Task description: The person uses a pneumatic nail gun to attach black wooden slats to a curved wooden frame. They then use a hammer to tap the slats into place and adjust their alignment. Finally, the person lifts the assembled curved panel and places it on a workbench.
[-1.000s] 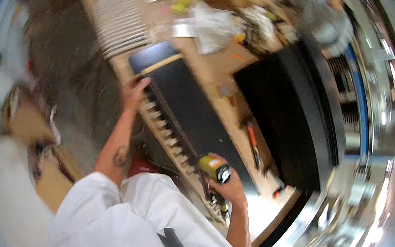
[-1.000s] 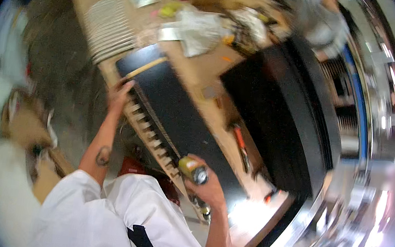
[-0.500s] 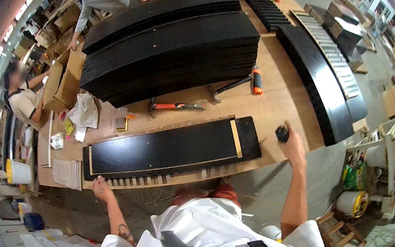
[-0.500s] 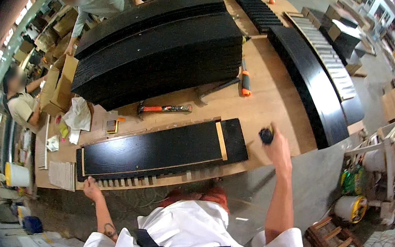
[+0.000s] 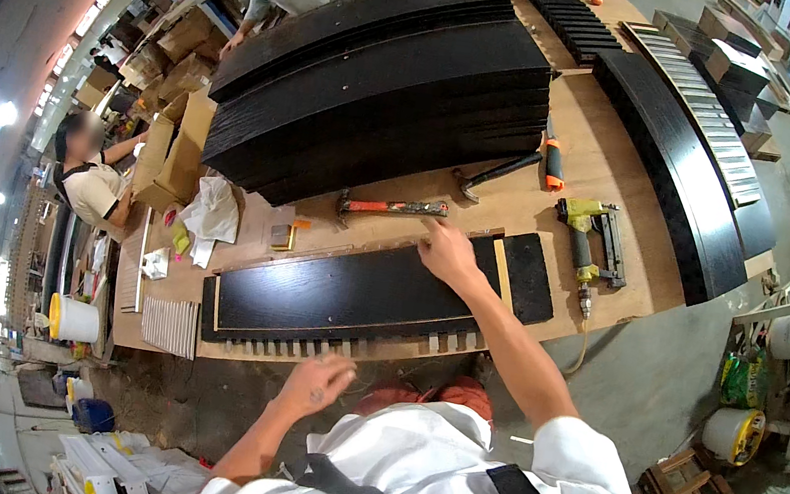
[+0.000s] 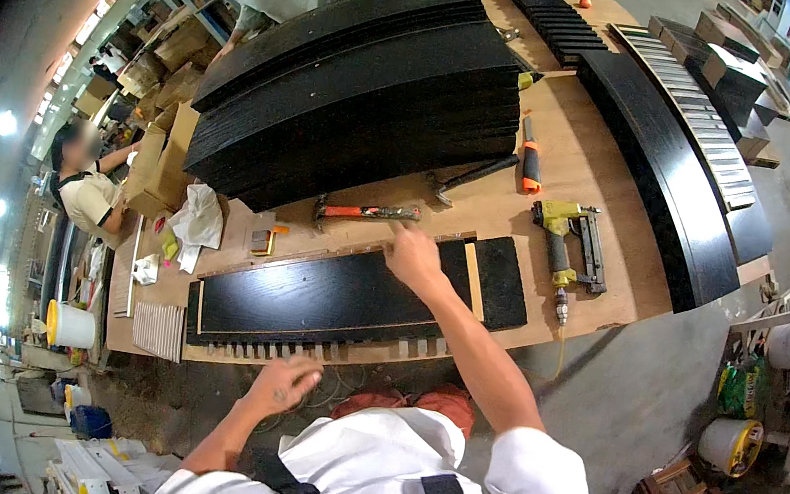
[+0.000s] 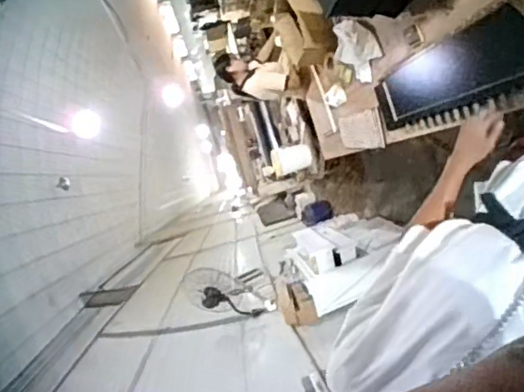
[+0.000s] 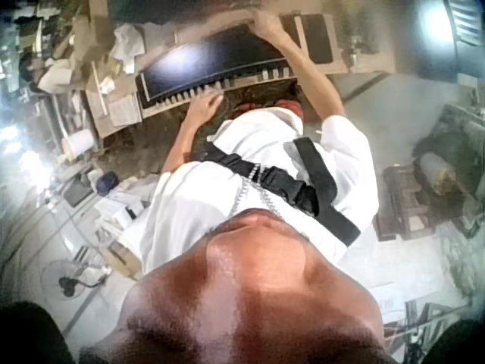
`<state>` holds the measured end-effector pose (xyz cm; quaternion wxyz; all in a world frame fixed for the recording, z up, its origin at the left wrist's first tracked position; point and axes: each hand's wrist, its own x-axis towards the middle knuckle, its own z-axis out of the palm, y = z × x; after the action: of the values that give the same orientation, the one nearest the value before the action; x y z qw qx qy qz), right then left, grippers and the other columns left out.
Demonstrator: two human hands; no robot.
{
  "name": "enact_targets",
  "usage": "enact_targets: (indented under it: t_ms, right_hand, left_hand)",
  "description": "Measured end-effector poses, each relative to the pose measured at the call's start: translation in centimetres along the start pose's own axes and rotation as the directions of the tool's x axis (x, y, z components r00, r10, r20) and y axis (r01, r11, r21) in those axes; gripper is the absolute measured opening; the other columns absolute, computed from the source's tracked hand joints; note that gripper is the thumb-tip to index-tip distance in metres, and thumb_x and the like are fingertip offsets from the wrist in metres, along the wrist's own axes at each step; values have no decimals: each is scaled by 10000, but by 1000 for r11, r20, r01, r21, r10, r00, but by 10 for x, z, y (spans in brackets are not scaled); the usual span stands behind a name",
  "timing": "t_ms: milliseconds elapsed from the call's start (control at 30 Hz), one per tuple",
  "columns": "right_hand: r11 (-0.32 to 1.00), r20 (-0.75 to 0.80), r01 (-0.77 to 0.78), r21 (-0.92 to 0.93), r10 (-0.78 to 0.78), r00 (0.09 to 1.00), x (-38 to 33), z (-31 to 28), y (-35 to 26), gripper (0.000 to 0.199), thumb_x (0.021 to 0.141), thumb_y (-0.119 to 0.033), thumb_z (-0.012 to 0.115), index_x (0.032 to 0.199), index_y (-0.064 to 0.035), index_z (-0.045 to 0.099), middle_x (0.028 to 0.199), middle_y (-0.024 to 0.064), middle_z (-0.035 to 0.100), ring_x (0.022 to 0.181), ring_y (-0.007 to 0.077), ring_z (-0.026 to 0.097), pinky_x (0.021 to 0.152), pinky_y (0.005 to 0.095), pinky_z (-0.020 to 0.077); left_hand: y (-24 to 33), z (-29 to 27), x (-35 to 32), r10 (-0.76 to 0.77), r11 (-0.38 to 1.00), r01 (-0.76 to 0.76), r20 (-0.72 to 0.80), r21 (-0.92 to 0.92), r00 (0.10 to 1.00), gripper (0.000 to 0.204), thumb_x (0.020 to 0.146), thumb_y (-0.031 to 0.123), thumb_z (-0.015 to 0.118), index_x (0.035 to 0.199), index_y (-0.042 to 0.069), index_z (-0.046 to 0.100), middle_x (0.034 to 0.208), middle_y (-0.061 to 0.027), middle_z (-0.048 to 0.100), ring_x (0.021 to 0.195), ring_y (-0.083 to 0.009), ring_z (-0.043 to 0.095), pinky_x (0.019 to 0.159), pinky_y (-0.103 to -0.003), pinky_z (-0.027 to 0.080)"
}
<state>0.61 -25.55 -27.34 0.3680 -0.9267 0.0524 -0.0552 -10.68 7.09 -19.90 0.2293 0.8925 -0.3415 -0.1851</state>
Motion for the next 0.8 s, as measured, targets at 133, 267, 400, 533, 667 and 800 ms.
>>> enact_targets:
  t_ms: [133,267,400,533,667,800]
  right_hand:
    - [934,-70,49,-354,-79,994,77,63,-1,574,869,-173,676,1406,-86,495,1376,201,532,1308,388,469,1063,590,374]
    - [815,191,40,-579,88,978,115,101,-17,536,929,-236,616,1404,-42,461,1330,207,557,1221,406,537,1015,598,413]
    - [894,168,78,-442,-2,986,110,91,-10,401,911,-302,641,1199,-25,602,1157,223,645,957,399,662,834,513,526]
    - [985,18,-148,-84,150,988,47,51,-70,378,834,-349,744,926,11,675,770,180,668,759,285,673,706,403,525]
    - [939,-210,-187,287,253,944,0,-14,-86,205,887,-182,730,818,2,672,695,6,627,749,69,563,694,293,478]
    - [942,-602,39,332,180,778,3,-119,-174,429,1035,-380,540,743,-70,592,620,-18,540,584,76,494,536,237,361]
  left_hand:
    - [-11,-26,-1,152,966,-221,399,132,904,312,979,292,572,1103,41,709,1117,-168,683,1071,-353,640,895,-446,500]
    - [-100,-15,32,243,941,-238,9,240,970,343,975,296,556,1152,34,690,1314,-161,591,1213,-346,556,985,-462,440]
    - [-162,19,68,115,944,3,-338,329,934,505,1002,371,484,1410,75,503,1535,-166,382,1432,-347,325,1158,-539,236]
    - [-181,13,78,-22,928,148,-348,340,937,603,1053,459,349,1546,112,342,1639,-127,222,1515,-332,175,1206,-563,103]
    - [-181,15,94,-12,929,172,-439,328,899,607,1053,440,353,1537,73,358,1618,-148,269,1510,-343,195,1186,-600,134]
    - [-186,12,91,-95,921,232,-396,314,913,621,1055,455,340,1550,80,332,1631,-128,246,1516,-333,177,1210,-573,84]
